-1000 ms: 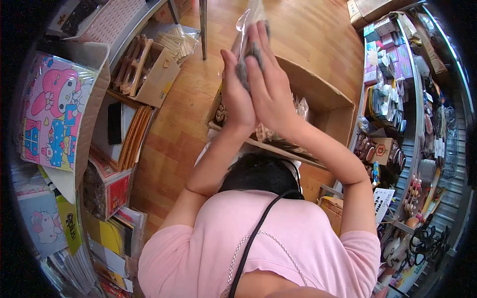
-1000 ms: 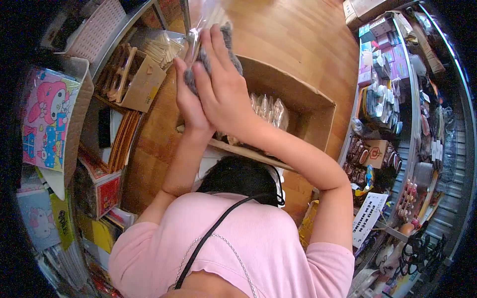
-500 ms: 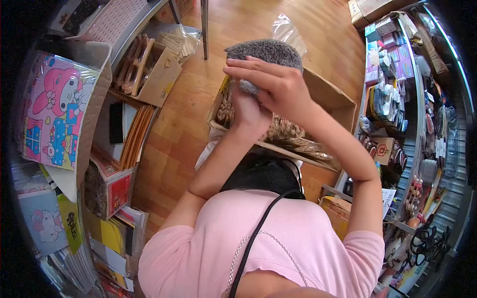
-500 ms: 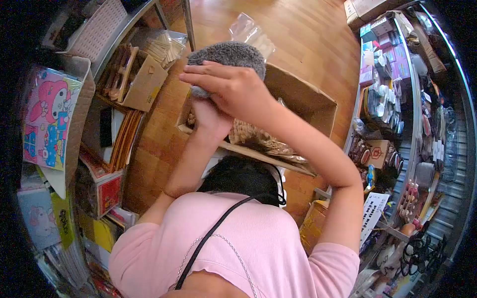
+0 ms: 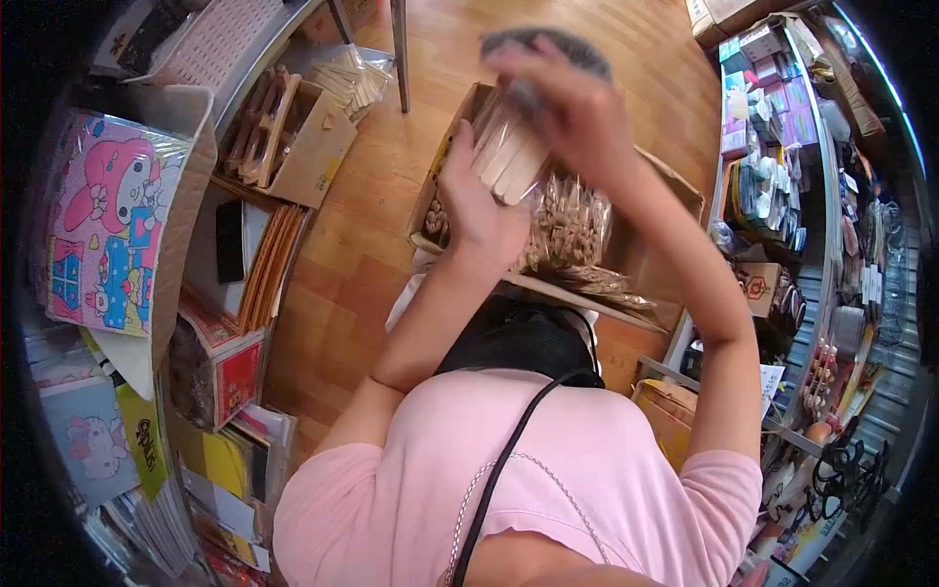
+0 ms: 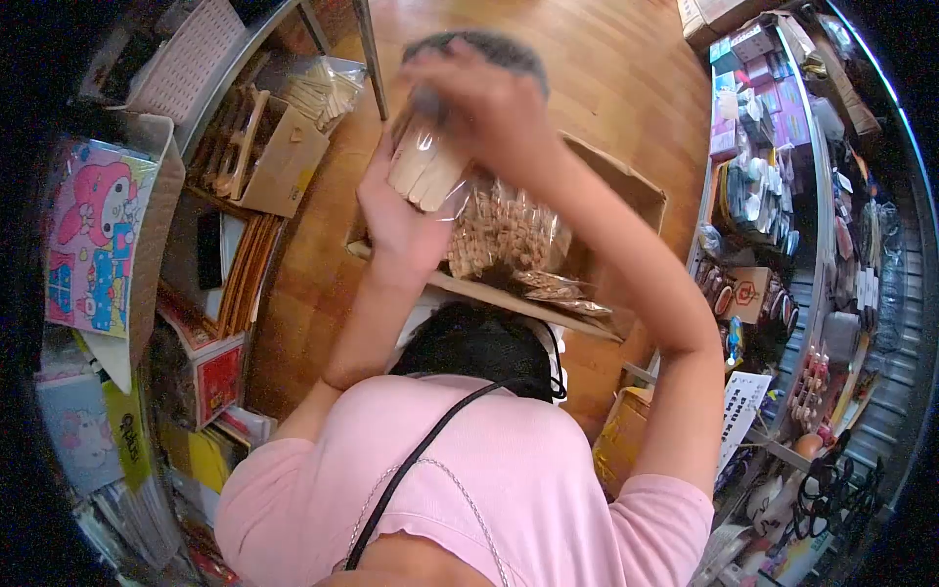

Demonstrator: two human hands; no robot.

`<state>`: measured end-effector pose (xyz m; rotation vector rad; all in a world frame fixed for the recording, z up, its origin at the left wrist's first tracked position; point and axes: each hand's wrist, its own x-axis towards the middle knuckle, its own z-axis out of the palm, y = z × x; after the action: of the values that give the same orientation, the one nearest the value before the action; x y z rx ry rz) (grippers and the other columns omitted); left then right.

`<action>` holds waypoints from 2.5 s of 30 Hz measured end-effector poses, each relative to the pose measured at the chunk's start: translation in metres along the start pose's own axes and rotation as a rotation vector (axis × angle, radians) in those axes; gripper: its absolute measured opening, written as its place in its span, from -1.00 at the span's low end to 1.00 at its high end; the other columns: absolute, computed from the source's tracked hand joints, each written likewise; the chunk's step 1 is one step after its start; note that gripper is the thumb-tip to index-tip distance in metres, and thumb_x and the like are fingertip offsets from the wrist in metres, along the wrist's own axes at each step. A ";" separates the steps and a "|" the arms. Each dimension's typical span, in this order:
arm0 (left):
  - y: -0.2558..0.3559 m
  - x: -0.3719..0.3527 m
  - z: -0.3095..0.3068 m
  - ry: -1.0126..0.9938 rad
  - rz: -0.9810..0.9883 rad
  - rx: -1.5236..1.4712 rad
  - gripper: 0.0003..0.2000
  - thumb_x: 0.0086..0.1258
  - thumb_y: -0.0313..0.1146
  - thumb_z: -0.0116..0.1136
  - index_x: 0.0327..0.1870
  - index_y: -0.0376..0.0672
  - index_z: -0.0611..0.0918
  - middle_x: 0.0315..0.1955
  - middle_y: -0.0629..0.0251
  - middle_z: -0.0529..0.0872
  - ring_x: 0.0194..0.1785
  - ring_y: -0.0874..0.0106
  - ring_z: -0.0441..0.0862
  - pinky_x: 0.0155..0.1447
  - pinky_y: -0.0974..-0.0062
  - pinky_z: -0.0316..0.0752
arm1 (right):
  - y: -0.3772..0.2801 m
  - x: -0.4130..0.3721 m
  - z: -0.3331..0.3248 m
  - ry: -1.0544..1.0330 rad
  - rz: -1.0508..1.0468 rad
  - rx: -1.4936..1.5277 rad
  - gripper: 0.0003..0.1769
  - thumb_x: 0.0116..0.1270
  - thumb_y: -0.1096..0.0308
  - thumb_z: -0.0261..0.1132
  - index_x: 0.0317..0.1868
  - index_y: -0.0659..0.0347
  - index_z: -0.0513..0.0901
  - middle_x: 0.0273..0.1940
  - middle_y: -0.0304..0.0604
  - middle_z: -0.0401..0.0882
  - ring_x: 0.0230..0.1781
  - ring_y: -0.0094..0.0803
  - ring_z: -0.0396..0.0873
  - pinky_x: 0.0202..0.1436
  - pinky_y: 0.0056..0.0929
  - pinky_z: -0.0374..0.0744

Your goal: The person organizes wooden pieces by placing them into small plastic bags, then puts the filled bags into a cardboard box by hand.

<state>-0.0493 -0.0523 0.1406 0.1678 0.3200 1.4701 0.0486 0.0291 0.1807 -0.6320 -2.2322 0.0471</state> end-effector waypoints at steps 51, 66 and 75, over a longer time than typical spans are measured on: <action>0.087 -0.008 0.025 -1.124 1.019 2.184 -0.59 -0.01 -0.17 0.18 -0.03 0.35 0.59 0.12 0.50 0.51 0.23 0.45 0.39 0.34 0.18 0.20 | -0.002 -0.040 -0.071 -0.048 1.423 1.354 -0.40 0.17 0.01 0.26 -0.02 0.42 0.50 -0.09 0.02 0.57 -0.11 -0.33 0.57 0.01 -0.41 0.53; 0.073 -0.009 -0.015 -0.059 0.557 1.352 -0.64 0.30 -0.42 0.07 0.13 -0.22 0.41 0.04 0.20 0.51 0.12 0.41 0.44 0.22 0.41 0.29 | -0.032 -0.034 -0.062 0.407 1.196 1.189 -0.59 0.24 0.22 0.26 -0.01 0.30 0.43 -0.14 -0.17 0.51 -0.13 -0.46 0.49 -0.02 -0.46 0.47; -0.024 -0.030 0.010 -0.286 0.512 1.291 -0.36 0.21 -0.18 0.23 0.18 -0.36 0.20 0.01 -0.04 0.47 0.09 0.18 0.46 0.12 0.32 0.34 | -0.065 -0.033 -0.049 0.537 1.236 1.218 -0.59 0.27 0.17 0.22 -0.01 0.28 0.42 -0.11 -0.16 0.48 -0.08 -0.46 0.46 0.01 -0.46 0.44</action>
<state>-0.0256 -0.0837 0.1461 1.5664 1.0063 1.4913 0.0744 -0.0509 0.2065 -0.9849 -0.7171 1.4851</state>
